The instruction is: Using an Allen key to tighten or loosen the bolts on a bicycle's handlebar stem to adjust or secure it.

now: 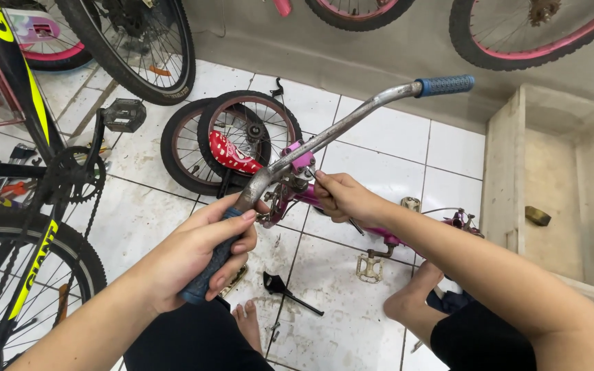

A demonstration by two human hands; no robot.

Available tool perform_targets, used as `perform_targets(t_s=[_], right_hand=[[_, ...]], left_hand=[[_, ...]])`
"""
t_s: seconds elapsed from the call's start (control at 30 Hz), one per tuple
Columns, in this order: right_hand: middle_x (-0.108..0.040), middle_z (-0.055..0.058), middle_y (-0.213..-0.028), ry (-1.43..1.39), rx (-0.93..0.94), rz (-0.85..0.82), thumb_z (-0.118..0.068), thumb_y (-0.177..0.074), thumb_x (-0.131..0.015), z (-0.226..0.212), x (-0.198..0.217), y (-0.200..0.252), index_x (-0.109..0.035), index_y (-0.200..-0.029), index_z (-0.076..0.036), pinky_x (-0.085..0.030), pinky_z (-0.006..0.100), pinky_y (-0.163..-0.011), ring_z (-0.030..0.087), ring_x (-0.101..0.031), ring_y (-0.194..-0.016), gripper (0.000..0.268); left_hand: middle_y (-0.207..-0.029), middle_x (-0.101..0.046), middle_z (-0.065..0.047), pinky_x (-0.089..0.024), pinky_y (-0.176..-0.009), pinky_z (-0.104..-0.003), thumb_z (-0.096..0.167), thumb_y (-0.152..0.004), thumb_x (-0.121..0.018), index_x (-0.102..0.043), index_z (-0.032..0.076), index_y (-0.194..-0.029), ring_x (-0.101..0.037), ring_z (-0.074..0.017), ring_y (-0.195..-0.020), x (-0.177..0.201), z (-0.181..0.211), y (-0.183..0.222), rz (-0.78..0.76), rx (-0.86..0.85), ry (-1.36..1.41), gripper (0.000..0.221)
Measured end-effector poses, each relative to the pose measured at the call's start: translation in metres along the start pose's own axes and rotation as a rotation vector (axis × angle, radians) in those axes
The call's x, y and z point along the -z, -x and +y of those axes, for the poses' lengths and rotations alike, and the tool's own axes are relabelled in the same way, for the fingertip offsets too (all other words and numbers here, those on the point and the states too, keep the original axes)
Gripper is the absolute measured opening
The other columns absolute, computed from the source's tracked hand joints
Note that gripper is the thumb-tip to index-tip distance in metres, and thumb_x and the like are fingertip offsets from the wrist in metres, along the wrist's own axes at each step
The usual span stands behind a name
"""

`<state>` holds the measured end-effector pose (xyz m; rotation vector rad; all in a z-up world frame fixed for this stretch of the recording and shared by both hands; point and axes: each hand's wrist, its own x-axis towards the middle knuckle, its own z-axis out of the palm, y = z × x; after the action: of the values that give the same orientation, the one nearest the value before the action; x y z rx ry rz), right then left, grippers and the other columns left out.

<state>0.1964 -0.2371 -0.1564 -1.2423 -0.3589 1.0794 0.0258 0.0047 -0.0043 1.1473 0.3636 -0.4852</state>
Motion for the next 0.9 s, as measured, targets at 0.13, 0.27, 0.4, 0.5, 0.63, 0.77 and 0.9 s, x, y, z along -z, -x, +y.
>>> perform_targets(t_s=[0.13,0.27,0.4,0.5,0.63,0.77,0.9], right_hand=[[-0.033,-0.007,-0.052,-0.058,-0.005,0.017,-0.043,-0.109,-0.04,0.003,-0.002,0.0,-0.044,-0.075,-0.015,-0.015,0.023,-0.033,0.006,-0.021,-0.039,0.044],[-0.032,-0.008,-0.054,-0.093,-0.041,0.035,-0.043,-0.11,-0.039,0.001,-0.006,0.002,-0.044,-0.076,-0.017,-0.015,0.023,-0.035,0.005,-0.021,-0.041,0.043],[-0.033,-0.007,-0.055,-0.035,-0.053,0.037,-0.043,-0.11,-0.039,-0.003,-0.013,0.004,-0.044,-0.077,-0.016,-0.015,0.024,-0.036,0.006,-0.021,-0.042,0.044],[-0.033,-0.007,-0.054,-0.028,-0.059,0.061,-0.044,-0.109,-0.043,-0.006,-0.002,0.001,-0.045,-0.077,-0.016,-0.016,0.024,-0.033,0.006,-0.023,-0.041,0.042],[-0.028,-0.007,-0.053,0.035,-0.112,0.252,-0.046,-0.111,-0.038,-0.003,0.002,0.002,-0.044,-0.082,-0.015,-0.019,0.027,-0.037,0.008,-0.021,-0.042,0.043],[-0.047,-0.002,-0.056,0.506,0.027,0.35,-0.034,-0.112,-0.039,0.023,0.003,-0.003,-0.054,-0.075,-0.011,-0.037,0.026,-0.042,0.01,-0.041,-0.045,0.047],[-0.05,-0.001,-0.059,0.603,0.267,0.441,-0.032,-0.11,-0.041,0.023,-0.007,0.001,-0.055,-0.073,-0.009,-0.041,0.027,-0.048,0.01,-0.045,-0.052,0.046]], left_hand=[[-0.067,-0.047,-0.008,-0.024,-0.022,-0.023,0.018,-0.1,-0.053,-0.062,0.0,-0.128,-0.035,-0.0081,-0.031,0.0,0.0,0.0,-0.013,-0.001,0.012,0.034],[-0.066,-0.047,-0.007,-0.024,-0.022,-0.023,0.019,-0.099,-0.054,-0.062,0.001,-0.129,-0.034,-0.0071,-0.031,0.0,-0.001,0.0,-0.001,0.002,0.001,0.036],[-0.066,-0.046,-0.007,-0.024,-0.023,-0.024,0.019,-0.1,-0.053,-0.061,0.002,-0.126,-0.034,-0.0082,-0.031,-0.001,-0.001,0.0,0.002,0.006,-0.005,0.032],[-0.068,-0.046,-0.007,-0.026,-0.024,-0.023,0.02,-0.101,-0.05,-0.06,0.003,-0.132,-0.036,-0.0078,-0.033,-0.005,0.0,0.0,-0.005,0.016,-0.018,0.036],[-0.067,-0.047,-0.007,-0.026,-0.024,-0.023,0.021,-0.101,-0.051,-0.059,0.005,-0.129,-0.035,-0.0076,-0.032,-0.007,-0.002,0.0,0.001,0.025,0.003,0.033],[-0.067,-0.047,-0.007,-0.026,-0.024,-0.023,0.019,-0.102,-0.05,-0.06,0.002,-0.13,-0.035,-0.0079,-0.032,-0.006,-0.001,-0.003,-0.009,-0.008,0.021,0.035],[-0.068,-0.047,-0.008,-0.025,-0.023,-0.023,0.019,-0.102,-0.051,-0.058,0.002,-0.128,-0.035,-0.0077,-0.032,-0.006,-0.002,-0.001,0.0,0.003,0.028,0.032]])
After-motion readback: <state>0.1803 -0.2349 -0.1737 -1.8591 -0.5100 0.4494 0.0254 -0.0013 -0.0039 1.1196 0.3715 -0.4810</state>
